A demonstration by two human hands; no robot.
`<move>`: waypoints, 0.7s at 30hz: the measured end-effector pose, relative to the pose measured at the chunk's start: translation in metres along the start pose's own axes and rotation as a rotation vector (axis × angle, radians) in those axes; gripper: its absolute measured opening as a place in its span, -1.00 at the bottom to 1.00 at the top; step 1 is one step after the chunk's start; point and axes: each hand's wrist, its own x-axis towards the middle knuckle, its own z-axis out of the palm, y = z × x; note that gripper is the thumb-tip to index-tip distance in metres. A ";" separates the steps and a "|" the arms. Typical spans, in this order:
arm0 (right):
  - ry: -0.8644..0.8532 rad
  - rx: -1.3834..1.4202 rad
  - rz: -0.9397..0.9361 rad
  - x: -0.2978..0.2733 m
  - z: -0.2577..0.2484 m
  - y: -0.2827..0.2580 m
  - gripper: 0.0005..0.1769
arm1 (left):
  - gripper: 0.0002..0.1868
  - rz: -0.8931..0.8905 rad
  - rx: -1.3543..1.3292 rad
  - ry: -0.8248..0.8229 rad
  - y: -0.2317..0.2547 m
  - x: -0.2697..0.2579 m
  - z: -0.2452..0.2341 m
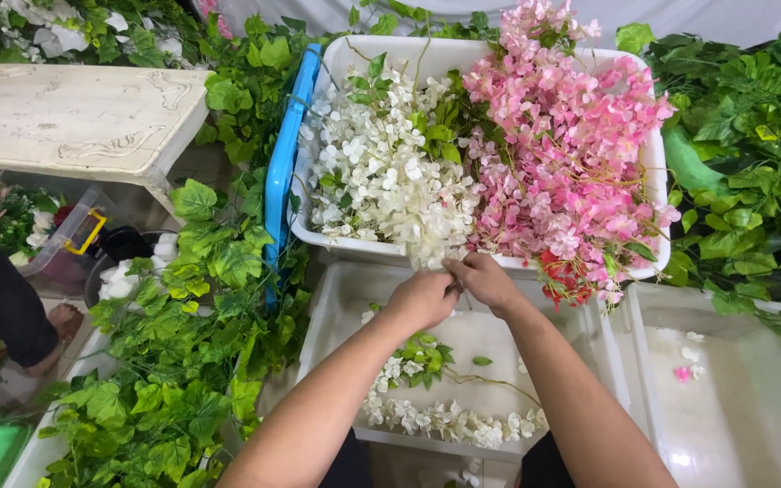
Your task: The person arranges white and pink artificial flowers in a white plastic tub. They pick up bunches of flowers, separate them, and place them into the container, occasionally adjusting the arrangement by hand.
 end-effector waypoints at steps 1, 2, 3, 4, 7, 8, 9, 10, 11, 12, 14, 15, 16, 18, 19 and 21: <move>-0.001 -0.001 0.000 0.001 -0.004 0.002 -0.67 | -0.59 0.000 -0.001 0.000 0.010 -0.011 -0.011; 0.002 0.023 -0.035 0.002 -0.009 0.005 -0.70 | -0.54 0.005 0.018 -0.007 0.021 -0.023 -0.023; 0.005 0.046 -0.071 0.003 -0.014 0.007 -0.73 | -0.47 0.011 0.036 -0.014 0.031 -0.034 -0.034; 0.005 0.046 -0.071 0.000 -0.019 0.003 -0.73 | -0.47 0.011 0.036 -0.013 0.018 -0.024 -0.024; -0.031 0.076 -0.099 -0.009 -0.037 -0.007 -0.75 | -0.52 0.103 0.001 0.238 -0.020 0.012 0.004; -0.079 0.070 -0.112 -0.013 -0.044 -0.007 -0.75 | -0.71 0.260 0.028 0.489 -0.032 0.026 0.013; -0.127 0.064 -0.126 -0.017 -0.051 -0.007 -0.74 | -0.86 0.417 0.054 0.740 -0.043 0.040 0.022; -0.124 0.064 -0.125 -0.022 -0.059 -0.009 -0.74 | -0.86 0.420 0.052 0.738 -0.033 0.027 0.009; -0.200 0.038 -0.152 -0.027 -0.067 -0.011 -0.75 | -0.59 0.476 0.178 0.676 -0.022 0.014 -0.003; -0.279 0.011 -0.179 -0.032 -0.074 -0.012 -0.75 | -0.29 0.527 0.303 0.613 -0.013 0.001 -0.016; -0.323 0.025 -0.159 -0.040 -0.078 -0.011 -0.79 | -0.28 0.473 0.364 0.425 0.000 -0.014 -0.027; -0.367 0.040 -0.141 -0.043 -0.081 -0.010 -0.82 | -0.28 0.416 0.422 0.237 0.006 -0.021 -0.034; -0.365 0.041 -0.141 -0.038 -0.086 -0.003 -0.82 | -0.28 0.418 0.422 0.236 -0.005 -0.009 -0.023; -0.448 0.053 -0.092 -0.029 -0.097 0.012 -0.86 | -0.48 0.452 0.474 0.301 -0.027 0.013 -0.001; -0.447 0.054 -0.091 -0.038 -0.096 0.001 -0.86 | -0.48 0.454 0.474 0.300 -0.029 0.016 0.003; -0.423 0.094 -0.047 -0.054 -0.093 -0.022 -0.89 | -0.55 0.367 0.414 0.235 -0.032 0.023 0.009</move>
